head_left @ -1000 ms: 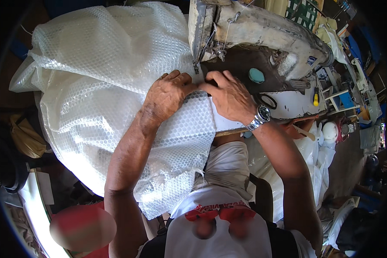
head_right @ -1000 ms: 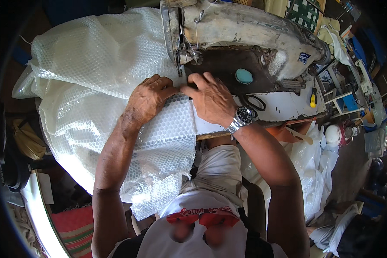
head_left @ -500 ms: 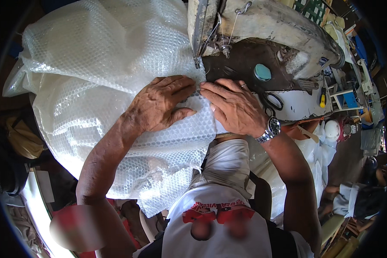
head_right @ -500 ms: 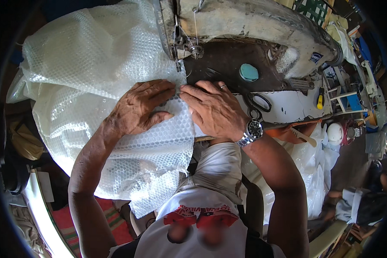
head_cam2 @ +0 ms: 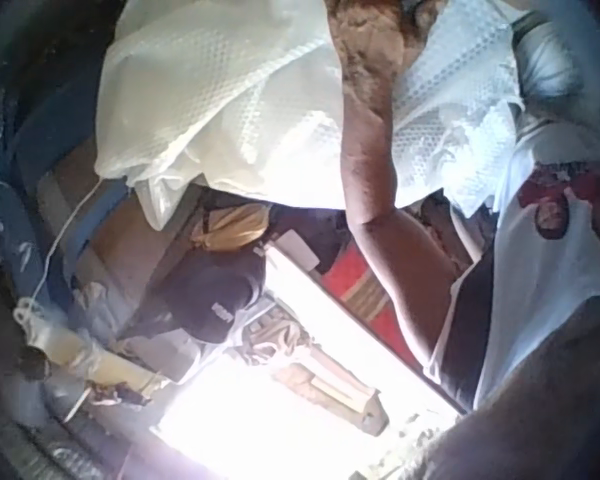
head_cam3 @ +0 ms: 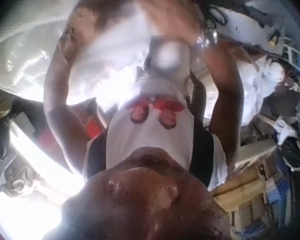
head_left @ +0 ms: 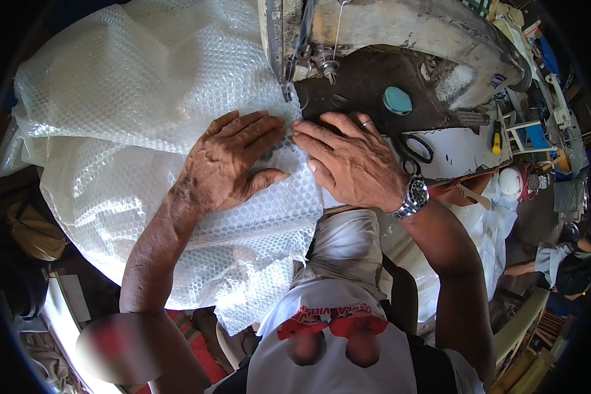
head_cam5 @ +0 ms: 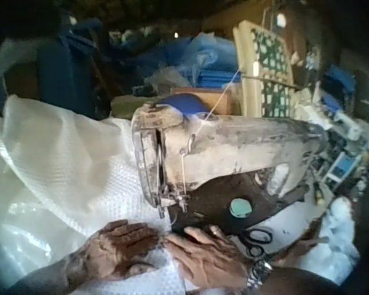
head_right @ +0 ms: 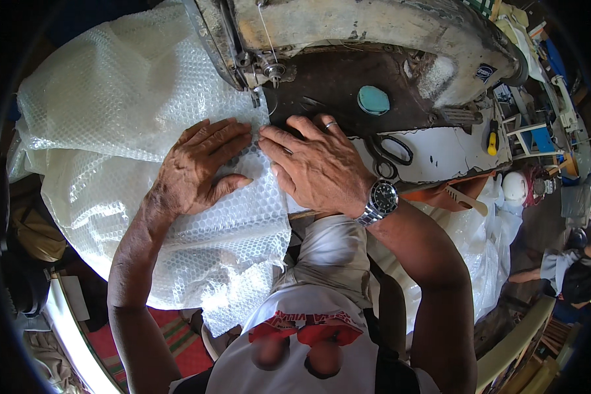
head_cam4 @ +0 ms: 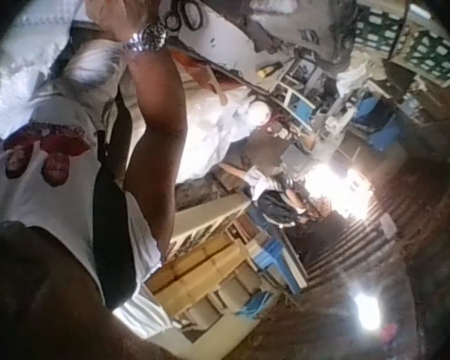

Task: The recorder is using an industrial sewing machine to join or hem sheets of bubble wrap material.

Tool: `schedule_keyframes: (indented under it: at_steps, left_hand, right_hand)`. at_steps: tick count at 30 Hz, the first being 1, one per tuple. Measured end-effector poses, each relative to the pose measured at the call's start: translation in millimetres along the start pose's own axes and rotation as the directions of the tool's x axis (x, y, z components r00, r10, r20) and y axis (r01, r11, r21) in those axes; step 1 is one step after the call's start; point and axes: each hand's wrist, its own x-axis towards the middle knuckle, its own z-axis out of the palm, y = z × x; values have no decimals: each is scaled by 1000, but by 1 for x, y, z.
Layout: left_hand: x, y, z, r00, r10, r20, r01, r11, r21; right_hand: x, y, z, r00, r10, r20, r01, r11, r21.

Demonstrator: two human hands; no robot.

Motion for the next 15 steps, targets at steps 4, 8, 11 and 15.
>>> schedule_keyframes:
  at_steps: [4,8,11,15]
  left_hand:
    - [1,-2,1,1000,-12,-13,11,1000,-18]
    - [3,-9,1,999,-8,-43,8,1000,-12]
    - [6,-17,2,999,27,-35,-28,1000,-13]
    - [8,-21,3,999,19,-42,-19,1000,-4]
  right_hand:
    - [4,2,0,1000,-2,-2,2,1000,-12]
    - [7,5,1,1000,-16,-27,15,999,-38]
    - [9,7,3,1000,2,-30,-3,999,-37]
    - [10,8,6,999,22,-41,-24,999,-32]
